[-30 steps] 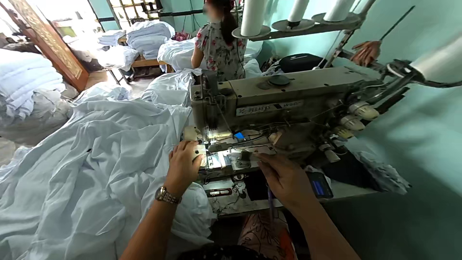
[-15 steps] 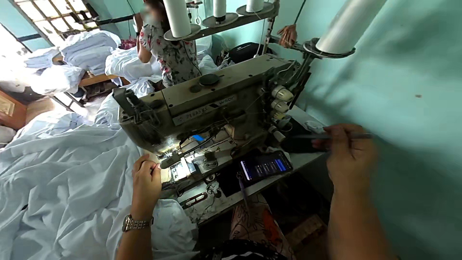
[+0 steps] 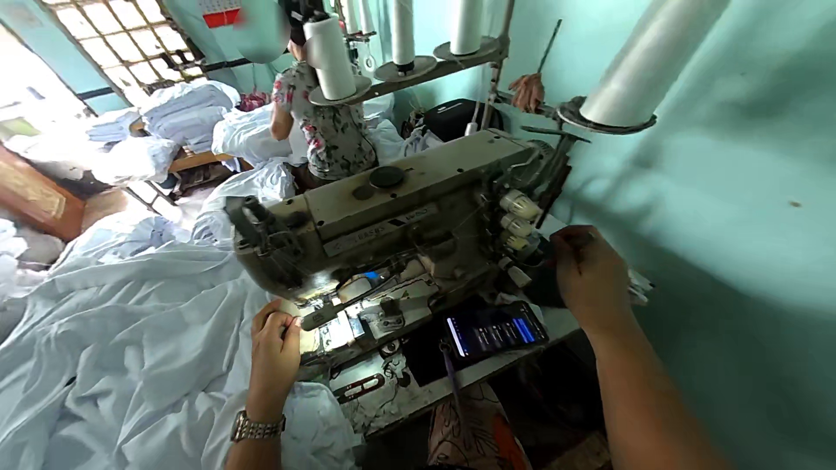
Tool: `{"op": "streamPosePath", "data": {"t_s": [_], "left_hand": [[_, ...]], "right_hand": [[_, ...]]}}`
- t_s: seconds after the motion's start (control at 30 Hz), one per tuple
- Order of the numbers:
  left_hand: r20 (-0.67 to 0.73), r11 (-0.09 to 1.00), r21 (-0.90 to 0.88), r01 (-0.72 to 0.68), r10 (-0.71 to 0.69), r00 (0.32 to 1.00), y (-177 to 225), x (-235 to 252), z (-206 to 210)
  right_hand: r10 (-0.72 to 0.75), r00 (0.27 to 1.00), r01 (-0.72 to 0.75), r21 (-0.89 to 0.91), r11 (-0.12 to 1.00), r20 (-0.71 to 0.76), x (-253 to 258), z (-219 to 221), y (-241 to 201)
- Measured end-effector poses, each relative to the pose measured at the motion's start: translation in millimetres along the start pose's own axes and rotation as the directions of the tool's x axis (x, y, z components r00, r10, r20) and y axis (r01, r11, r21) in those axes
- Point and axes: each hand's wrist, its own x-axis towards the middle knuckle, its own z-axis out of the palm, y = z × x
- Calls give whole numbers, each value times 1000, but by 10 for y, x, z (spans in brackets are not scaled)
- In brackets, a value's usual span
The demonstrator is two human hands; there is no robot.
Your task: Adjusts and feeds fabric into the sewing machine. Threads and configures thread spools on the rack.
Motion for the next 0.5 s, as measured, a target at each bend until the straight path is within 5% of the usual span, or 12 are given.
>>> {"op": "streamPosePath", "data": {"t_s": [0.5], "left_hand": [[-2,994,-53,95,-95,995,3,22,27]], "right_hand": [[33,994,-31,-21,999,104,19,166,114]]}}
